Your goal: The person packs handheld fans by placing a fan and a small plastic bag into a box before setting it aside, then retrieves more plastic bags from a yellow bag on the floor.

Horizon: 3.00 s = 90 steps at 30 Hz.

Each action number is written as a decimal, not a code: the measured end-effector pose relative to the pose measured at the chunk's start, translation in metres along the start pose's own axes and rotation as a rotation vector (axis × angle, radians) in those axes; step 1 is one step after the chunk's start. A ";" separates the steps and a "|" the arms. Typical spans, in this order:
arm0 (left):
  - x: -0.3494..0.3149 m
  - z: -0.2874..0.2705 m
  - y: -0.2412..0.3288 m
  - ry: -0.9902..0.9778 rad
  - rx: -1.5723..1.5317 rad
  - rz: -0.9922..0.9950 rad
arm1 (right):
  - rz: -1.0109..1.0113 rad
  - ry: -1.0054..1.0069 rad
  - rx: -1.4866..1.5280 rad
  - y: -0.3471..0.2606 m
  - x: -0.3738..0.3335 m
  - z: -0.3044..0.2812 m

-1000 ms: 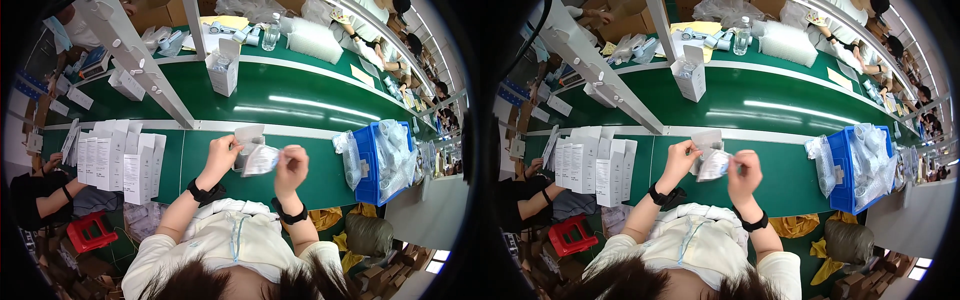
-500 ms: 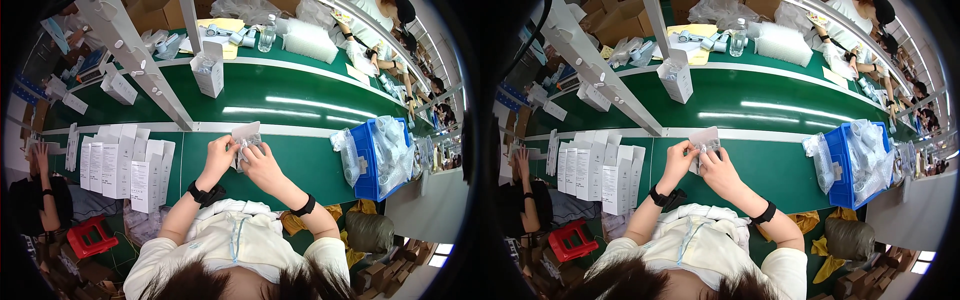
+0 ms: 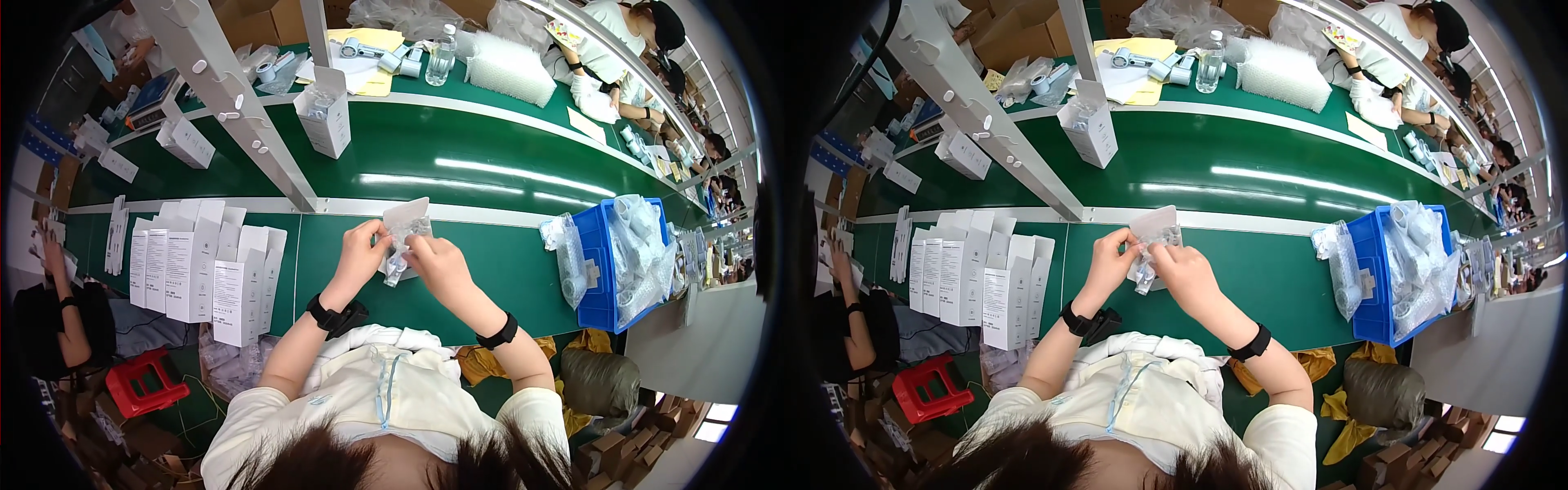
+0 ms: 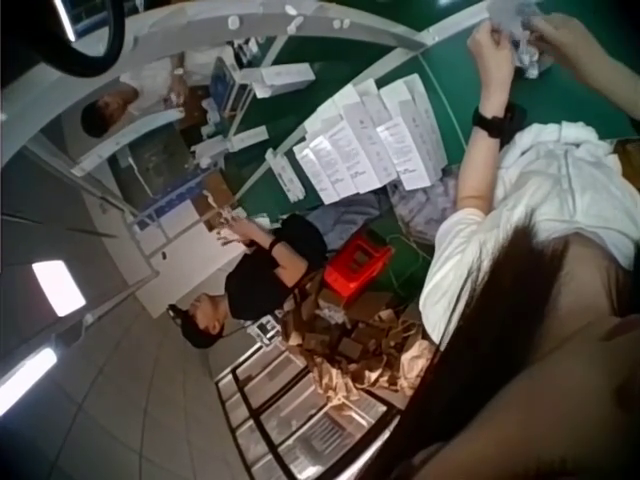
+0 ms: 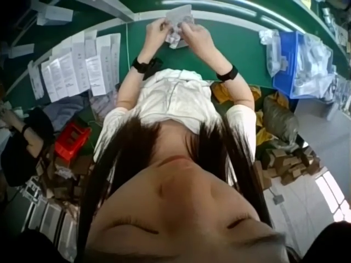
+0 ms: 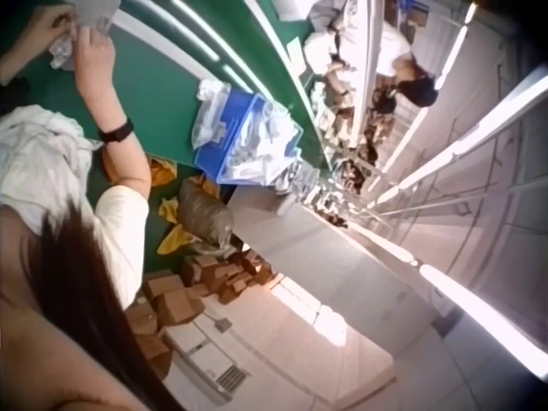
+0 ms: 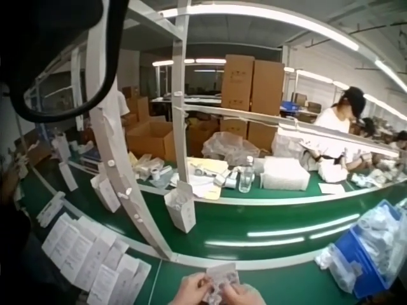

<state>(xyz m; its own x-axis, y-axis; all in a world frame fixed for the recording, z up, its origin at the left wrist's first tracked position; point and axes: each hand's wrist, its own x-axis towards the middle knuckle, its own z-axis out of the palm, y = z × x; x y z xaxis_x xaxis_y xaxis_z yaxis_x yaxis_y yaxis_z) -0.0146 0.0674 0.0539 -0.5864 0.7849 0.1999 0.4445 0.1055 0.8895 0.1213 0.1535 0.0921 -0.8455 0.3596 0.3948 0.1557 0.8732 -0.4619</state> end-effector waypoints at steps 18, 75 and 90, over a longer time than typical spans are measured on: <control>-0.065 -0.154 -0.036 0.177 1.178 -0.191 | 0.145 0.279 0.301 0.048 -0.043 0.046; -0.006 0.060 -0.010 -0.334 -0.029 0.267 | 1.466 0.660 0.162 0.259 -0.175 -0.019; -0.017 0.083 -0.019 -0.068 -0.115 0.340 | 0.308 1.081 0.016 0.042 -0.016 0.031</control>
<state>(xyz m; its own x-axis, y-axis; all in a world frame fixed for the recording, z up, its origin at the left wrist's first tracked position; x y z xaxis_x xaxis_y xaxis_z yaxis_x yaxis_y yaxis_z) 0.0429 0.1024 -0.0006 -0.3701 0.8025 0.4680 0.5248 -0.2350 0.8181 0.1258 0.1738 0.0416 0.1165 0.6623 0.7401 0.2680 0.6966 -0.6656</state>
